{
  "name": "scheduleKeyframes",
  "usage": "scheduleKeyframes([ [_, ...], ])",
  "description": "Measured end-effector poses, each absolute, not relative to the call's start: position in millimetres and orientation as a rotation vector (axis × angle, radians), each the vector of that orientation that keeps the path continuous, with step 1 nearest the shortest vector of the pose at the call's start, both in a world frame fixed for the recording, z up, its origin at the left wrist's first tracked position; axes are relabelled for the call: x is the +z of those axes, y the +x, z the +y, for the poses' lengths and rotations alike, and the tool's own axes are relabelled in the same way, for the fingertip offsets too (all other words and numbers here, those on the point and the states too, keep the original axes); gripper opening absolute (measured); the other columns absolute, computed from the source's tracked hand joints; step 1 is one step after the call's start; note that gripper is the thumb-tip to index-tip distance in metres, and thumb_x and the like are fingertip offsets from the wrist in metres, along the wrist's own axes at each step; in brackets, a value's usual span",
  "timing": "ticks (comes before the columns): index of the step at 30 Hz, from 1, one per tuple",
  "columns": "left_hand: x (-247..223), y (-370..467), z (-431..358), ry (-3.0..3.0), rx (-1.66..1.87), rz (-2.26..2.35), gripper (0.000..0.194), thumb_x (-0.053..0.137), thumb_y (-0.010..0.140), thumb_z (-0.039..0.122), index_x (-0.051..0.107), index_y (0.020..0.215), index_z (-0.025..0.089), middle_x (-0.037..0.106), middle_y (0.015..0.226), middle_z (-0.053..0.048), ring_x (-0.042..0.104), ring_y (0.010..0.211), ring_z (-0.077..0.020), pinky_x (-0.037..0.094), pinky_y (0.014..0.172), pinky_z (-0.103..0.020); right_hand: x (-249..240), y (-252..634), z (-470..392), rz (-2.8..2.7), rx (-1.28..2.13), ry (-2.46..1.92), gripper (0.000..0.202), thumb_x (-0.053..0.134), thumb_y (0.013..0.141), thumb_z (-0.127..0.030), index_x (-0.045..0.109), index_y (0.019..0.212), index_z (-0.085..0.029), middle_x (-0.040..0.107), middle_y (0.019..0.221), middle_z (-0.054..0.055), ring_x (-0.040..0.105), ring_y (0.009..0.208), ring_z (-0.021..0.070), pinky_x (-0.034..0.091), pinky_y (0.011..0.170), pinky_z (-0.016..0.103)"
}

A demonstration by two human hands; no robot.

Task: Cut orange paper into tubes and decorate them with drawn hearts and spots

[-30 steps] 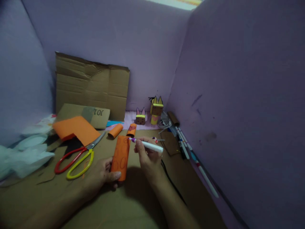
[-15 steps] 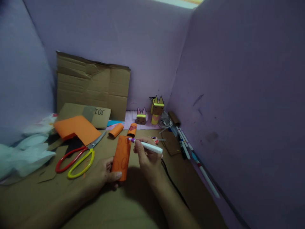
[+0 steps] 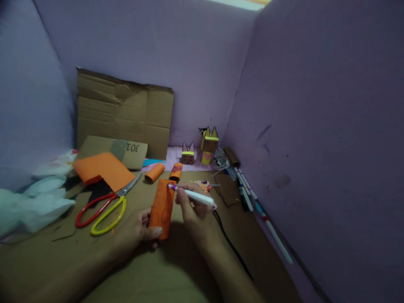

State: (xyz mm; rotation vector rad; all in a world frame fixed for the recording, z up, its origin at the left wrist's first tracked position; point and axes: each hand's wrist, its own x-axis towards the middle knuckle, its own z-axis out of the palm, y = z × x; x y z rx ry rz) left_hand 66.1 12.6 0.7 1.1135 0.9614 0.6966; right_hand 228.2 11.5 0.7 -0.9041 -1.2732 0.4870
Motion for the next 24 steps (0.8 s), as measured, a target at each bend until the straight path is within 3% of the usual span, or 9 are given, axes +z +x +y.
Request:
scheduleKeyframes([
  [24,0.5,65.7,12.6,1.117,0.676,0.981,0.044,0.075,0.049,0.029,0.056,0.085,0.011,0.063,0.066,-0.003,0.055,0.053,-0.0124,0.047,0.046,-0.024,-1.5,230.0,10.6,-1.331,0.443,-0.9,0.007,0.059,0.091,-0.026,0.066,0.092,-0.024,0.062,0.068,-0.003,0.061,0.061,0.0122,0.048,0.059,0.026],
])
